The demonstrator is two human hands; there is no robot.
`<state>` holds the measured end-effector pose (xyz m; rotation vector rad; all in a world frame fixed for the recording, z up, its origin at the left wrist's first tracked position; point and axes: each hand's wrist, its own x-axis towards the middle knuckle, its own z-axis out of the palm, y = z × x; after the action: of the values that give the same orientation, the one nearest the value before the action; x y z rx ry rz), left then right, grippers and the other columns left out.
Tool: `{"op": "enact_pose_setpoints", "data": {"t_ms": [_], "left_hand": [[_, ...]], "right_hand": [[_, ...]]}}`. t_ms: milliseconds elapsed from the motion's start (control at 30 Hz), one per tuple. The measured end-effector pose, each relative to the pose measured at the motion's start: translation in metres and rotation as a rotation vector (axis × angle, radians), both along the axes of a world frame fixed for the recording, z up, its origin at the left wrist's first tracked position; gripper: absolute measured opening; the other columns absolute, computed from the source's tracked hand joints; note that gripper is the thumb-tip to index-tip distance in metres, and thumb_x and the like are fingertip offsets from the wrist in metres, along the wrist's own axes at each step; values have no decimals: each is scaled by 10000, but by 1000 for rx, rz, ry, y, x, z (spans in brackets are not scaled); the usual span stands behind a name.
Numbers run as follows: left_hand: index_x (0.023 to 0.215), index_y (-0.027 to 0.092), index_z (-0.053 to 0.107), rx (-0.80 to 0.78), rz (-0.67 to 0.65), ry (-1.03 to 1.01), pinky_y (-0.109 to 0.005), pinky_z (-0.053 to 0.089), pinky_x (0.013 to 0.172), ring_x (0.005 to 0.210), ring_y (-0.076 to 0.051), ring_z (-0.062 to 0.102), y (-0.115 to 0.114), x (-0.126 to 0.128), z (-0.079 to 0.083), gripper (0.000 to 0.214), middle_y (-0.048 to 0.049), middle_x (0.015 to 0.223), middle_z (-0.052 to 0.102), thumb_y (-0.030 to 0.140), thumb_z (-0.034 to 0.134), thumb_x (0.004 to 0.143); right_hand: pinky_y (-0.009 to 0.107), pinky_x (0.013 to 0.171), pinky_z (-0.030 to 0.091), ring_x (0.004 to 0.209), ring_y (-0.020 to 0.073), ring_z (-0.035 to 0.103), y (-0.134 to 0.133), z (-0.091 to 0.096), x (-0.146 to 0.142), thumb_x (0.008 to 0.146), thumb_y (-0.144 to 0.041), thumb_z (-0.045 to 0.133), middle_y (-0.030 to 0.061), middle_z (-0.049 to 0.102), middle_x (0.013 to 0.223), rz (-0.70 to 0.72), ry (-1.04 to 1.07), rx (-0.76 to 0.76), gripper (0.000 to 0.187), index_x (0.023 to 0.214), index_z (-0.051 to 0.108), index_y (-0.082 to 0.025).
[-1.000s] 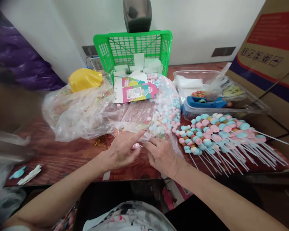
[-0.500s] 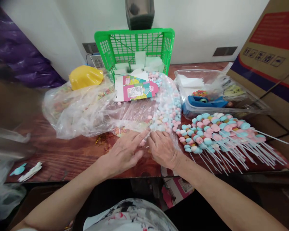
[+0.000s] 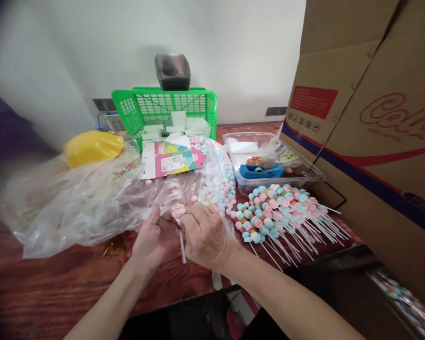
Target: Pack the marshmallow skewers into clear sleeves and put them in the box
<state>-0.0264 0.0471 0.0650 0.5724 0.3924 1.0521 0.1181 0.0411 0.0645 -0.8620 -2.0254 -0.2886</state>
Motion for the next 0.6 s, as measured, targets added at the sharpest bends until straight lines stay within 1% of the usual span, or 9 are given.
{"op": "enact_pose_setpoints", "data": {"t_ms": [67, 133, 200, 267, 300, 367, 467, 533, 600], "left_hand": [[623, 125, 693, 112, 65, 25, -310, 502, 756, 793, -191, 625, 3, -6, 12, 493, -88, 769, 679, 506, 514, 880], [486, 121, 645, 229, 107, 108, -341, 481, 846, 938, -239, 611, 4, -14, 14, 545, -119, 811, 686, 504, 547, 861], [554, 130, 690, 263, 209, 183, -351, 449, 908, 1028, -250, 584, 2, -21, 6, 435, -112, 892, 698, 469, 625, 818], [788, 160, 746, 191, 300, 262, -338, 440, 903, 1025, -224, 585, -4, -24, -8, 249, -86, 969, 701, 405, 707, 764], [910, 179, 740, 135, 300, 300, -326, 440, 890, 1005, -207, 591, -10, -25, -14, 252, -75, 988, 700, 367, 737, 742], [1033, 189, 707, 54, 179, 351, -309, 437, 871, 934, -176, 608, -23, -24, -25, 339, -63, 964, 699, 312, 762, 722], [925, 143, 711, 84, 12, 357, -279, 445, 802, 766, -132, 600, -43, -23, -32, 253, -43, 833, 674, 291, 759, 725], [868, 124, 703, 118, 38, 393, -256, 445, 705, 650, -106, 560, -51, -25, -34, 239, -23, 737, 640, 310, 751, 726], [915, 126, 699, 146, 146, 493, -247, 435, 656, 614, -101, 532, -57, -29, -35, 285, -15, 719, 627, 318, 755, 712]], "right_hand": [[305, 665, 379, 745, 173, 512, -13, 0, -1, 881, -133, 388, 44, 552, 771, 68, 174, -247, 155, 806, 514, -185], [277, 643, 369, 701, 150, 501, -23, -3, 0, 872, -127, 432, 13, 532, 724, 71, 254, -473, 152, 748, 491, -194], [267, 633, 356, 672, 141, 485, -27, -8, 1, 859, -128, 467, -4, 511, 680, 55, 278, -619, 185, 688, 468, -197], [268, 638, 350, 670, 143, 472, -27, -15, 1, 858, -138, 470, -5, 497, 670, 61, 297, -677, 198, 669, 463, -198], [273, 648, 350, 679, 147, 468, -26, -18, -1, 860, -149, 465, 0, 498, 681, 72, 311, -684, 191, 675, 468, -198], [289, 671, 346, 697, 158, 459, -22, -22, -4, 858, -174, 456, 12, 500, 703, 91, 342, -684, 175, 687, 481, -198], [303, 686, 337, 718, 169, 458, -20, -25, -12, 838, -212, 472, 23, 510, 716, 129, 390, -715, 165, 676, 501, -200], [294, 671, 341, 701, 164, 455, -20, -29, -18, 831, -239, 482, 13, 503, 688, 160, 433, -777, 176, 660, 497, -202], [274, 631, 348, 656, 148, 440, -22, -35, -25, 834, -271, 482, -5, 477, 644, 189, 481, -872, 196, 651, 484, -202]]}}
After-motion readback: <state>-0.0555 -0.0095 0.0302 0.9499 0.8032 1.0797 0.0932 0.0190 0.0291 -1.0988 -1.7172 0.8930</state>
